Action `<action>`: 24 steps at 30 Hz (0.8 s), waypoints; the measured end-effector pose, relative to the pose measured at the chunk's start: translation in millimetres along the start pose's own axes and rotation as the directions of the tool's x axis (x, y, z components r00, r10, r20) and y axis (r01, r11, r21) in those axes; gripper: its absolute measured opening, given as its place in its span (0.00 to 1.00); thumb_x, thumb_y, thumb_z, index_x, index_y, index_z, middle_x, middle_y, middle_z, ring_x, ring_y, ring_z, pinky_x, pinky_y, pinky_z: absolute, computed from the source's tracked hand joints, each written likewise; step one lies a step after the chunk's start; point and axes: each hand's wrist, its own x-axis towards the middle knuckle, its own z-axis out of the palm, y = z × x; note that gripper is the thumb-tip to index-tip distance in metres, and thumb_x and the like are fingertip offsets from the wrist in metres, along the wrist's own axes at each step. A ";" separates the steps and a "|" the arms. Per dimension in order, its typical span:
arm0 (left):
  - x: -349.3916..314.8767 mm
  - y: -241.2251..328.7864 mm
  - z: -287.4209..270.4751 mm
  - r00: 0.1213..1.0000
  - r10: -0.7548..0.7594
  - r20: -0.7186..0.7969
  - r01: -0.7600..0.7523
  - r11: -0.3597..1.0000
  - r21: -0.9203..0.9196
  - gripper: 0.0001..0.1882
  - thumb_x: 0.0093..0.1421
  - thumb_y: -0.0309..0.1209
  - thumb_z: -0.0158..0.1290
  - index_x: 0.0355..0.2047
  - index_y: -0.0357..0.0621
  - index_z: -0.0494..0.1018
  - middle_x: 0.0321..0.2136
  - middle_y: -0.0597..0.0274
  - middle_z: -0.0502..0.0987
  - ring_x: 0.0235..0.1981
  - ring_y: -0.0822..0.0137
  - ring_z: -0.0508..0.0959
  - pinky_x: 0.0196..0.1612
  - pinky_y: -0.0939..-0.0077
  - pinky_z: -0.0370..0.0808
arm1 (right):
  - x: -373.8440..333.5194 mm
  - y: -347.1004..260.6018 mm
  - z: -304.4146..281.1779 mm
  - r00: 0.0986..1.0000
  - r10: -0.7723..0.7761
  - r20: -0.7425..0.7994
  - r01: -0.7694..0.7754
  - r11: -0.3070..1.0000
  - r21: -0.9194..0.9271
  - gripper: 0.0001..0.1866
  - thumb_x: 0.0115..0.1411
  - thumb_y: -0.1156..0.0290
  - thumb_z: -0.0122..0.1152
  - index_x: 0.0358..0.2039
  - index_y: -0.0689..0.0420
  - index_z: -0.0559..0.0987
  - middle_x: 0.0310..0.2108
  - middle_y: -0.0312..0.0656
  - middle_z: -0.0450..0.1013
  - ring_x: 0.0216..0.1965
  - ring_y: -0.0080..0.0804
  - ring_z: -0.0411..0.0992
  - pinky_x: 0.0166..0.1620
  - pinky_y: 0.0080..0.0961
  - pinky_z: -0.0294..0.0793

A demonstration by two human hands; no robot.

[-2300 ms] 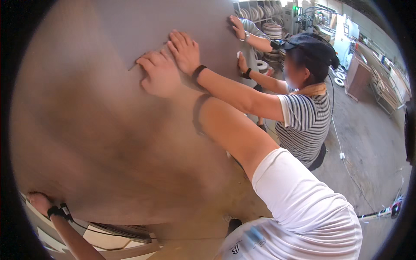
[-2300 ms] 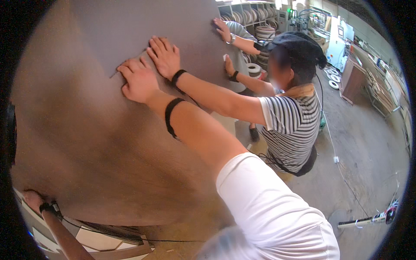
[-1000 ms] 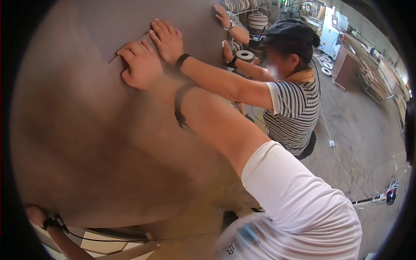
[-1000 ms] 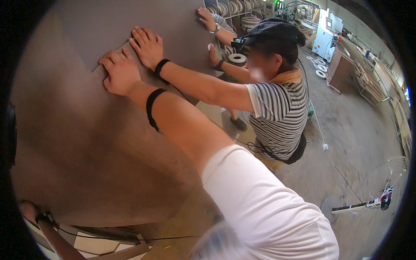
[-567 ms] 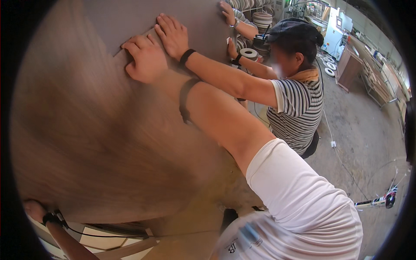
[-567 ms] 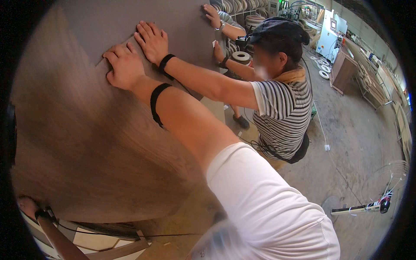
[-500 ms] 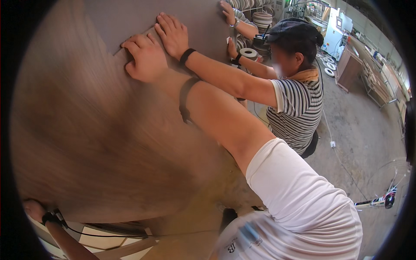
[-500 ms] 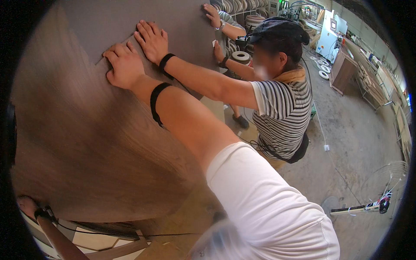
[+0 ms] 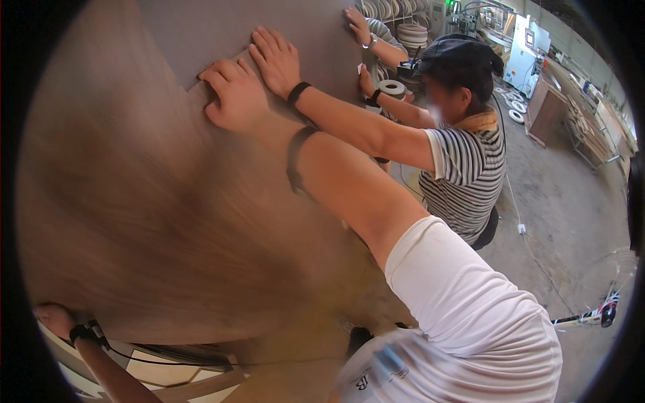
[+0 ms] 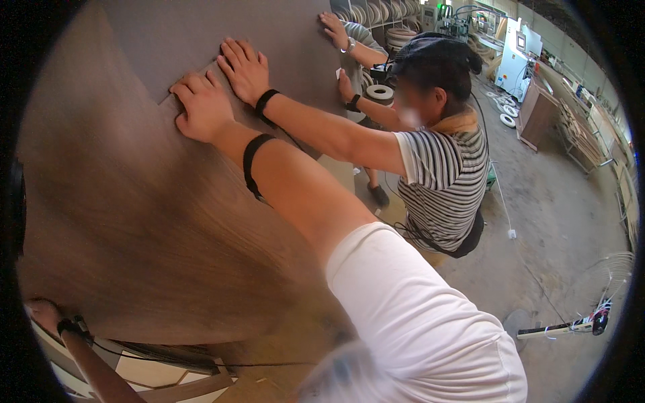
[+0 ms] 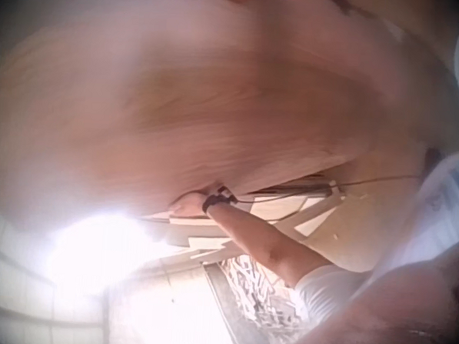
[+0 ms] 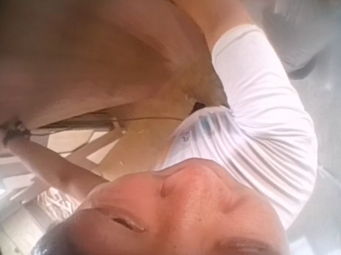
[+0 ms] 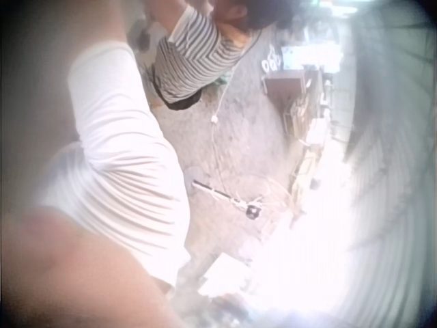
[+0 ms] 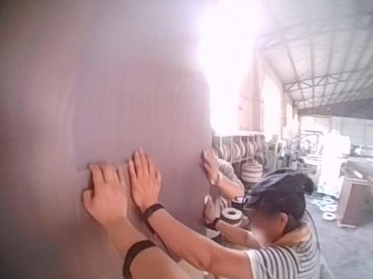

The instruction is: The recorder and an assistant are positioning and aligning large wood-laminate panels.

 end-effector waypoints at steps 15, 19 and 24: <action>-3.0 2.4 -12.2 1.000 -0.013 0.003 0.013 1.000 -0.012 0.42 0.79 0.58 0.33 0.72 0.32 0.70 0.71 0.32 0.71 0.69 0.32 0.72 0.72 0.49 0.69 | -0.2 -8.9 3.9 1.000 -0.014 -0.024 0.014 1.000 -0.013 0.28 0.52 0.69 0.66 0.57 0.54 0.83 0.57 0.44 0.76 0.64 0.47 0.73 0.75 0.58 0.64; 0.7 -8.9 -3.9 1.000 0.028 -0.015 -0.028 1.000 0.007 0.42 0.79 0.58 0.33 0.71 0.32 0.71 0.70 0.32 0.72 0.68 0.31 0.73 0.72 0.49 0.69 | -0.9 -1.0 5.6 1.000 -0.011 -0.017 0.011 1.000 -0.008 0.28 0.52 0.68 0.66 0.56 0.54 0.83 0.56 0.44 0.77 0.63 0.48 0.74 0.74 0.58 0.64; 24.8 -34.5 -7.9 0.993 0.101 -0.055 -0.098 0.994 0.055 0.44 0.79 0.59 0.32 0.69 0.29 0.72 0.67 0.28 0.74 0.66 0.28 0.74 0.71 0.45 0.70 | -1.2 -7.7 13.2 0.998 -0.036 -0.051 0.034 0.999 -0.036 0.27 0.51 0.68 0.66 0.55 0.54 0.84 0.57 0.43 0.78 0.61 0.48 0.75 0.74 0.57 0.64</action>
